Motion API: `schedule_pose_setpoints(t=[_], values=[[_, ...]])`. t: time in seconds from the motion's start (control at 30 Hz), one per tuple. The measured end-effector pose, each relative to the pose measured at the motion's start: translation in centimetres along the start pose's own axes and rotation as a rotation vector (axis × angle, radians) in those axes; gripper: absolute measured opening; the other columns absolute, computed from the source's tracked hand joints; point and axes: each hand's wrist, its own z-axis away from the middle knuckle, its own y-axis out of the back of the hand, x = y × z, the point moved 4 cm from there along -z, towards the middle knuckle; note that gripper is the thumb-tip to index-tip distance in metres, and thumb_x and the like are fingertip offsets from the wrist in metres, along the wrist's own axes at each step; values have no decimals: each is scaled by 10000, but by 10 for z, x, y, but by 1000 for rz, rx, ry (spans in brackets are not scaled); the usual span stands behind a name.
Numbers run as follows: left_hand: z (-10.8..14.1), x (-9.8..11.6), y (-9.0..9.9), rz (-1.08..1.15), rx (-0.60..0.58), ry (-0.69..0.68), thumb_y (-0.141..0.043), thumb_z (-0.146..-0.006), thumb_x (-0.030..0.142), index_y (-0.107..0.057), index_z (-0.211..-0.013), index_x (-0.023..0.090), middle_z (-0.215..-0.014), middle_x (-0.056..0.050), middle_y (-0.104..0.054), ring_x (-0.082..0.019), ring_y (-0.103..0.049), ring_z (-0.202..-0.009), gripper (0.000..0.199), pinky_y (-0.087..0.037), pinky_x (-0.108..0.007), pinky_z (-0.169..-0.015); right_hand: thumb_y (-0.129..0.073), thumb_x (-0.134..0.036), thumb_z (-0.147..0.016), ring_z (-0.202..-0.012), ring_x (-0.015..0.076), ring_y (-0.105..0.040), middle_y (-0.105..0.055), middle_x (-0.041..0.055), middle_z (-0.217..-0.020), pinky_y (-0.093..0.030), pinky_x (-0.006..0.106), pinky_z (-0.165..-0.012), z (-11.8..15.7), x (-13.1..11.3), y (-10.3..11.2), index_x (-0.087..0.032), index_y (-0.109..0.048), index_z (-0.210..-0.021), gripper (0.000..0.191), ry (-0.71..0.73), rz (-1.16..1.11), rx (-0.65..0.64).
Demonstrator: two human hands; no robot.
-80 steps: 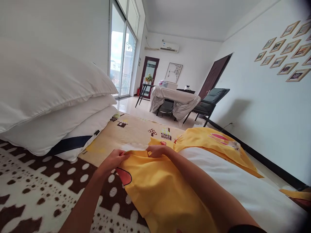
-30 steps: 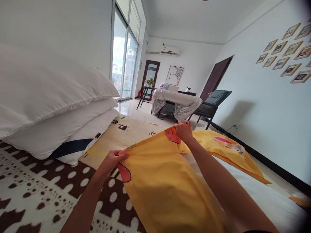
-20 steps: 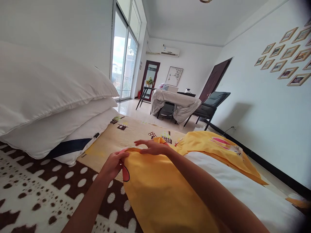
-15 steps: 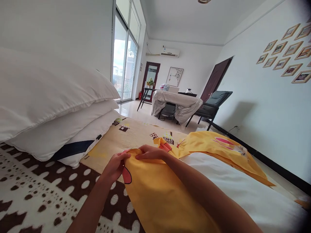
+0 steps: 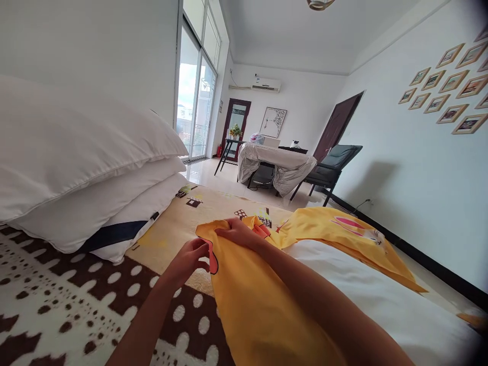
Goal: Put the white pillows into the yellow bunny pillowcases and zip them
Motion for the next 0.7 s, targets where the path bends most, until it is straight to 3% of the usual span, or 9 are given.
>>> schedule_pose_setpoints(t=[0.1, 0.3, 0.53, 0.7], values=[[1, 2, -5, -89, 85, -32, -742, -670, 375, -685, -866, 112, -797, -79, -655, -139, -572, -621, 332, -389, -205, -457, -623, -403, -729, -594, 89, -467, -548, -28, -653, -379, 201, -529, -2, -4, -7, -140, -607, -740, 263, 64, 54, 46], [-4, -2, 3, 174, 204, -33, -835, -536, 244, -679, -746, 104, -659, -20, -610, -86, -502, -518, 297, -353, -192, -435, -589, -402, -777, -637, 94, -457, -532, -37, -643, -349, 199, -562, -5, -10, -15, -133, -610, -727, 275, 162, 227, 117], [-10, -10, 0, 421, 224, -52, -748, -633, 246, -651, -814, 168, -775, -1, -635, -112, -570, -657, 220, -473, -216, -580, -484, -407, -899, -696, 124, -534, -632, 10, -761, -368, 231, -630, -8, -13, -3, -158, -594, -809, 286, 229, 545, 141], [-12, -13, -8, 650, 239, -3, -589, -770, 158, -649, -872, 144, -895, -50, -663, -140, -609, -801, 119, -496, -231, -727, -465, -285, -929, -817, 167, -567, -664, 72, -836, -356, 300, -814, -11, -9, 5, -164, -601, -786, 232, 254, 812, 147]])
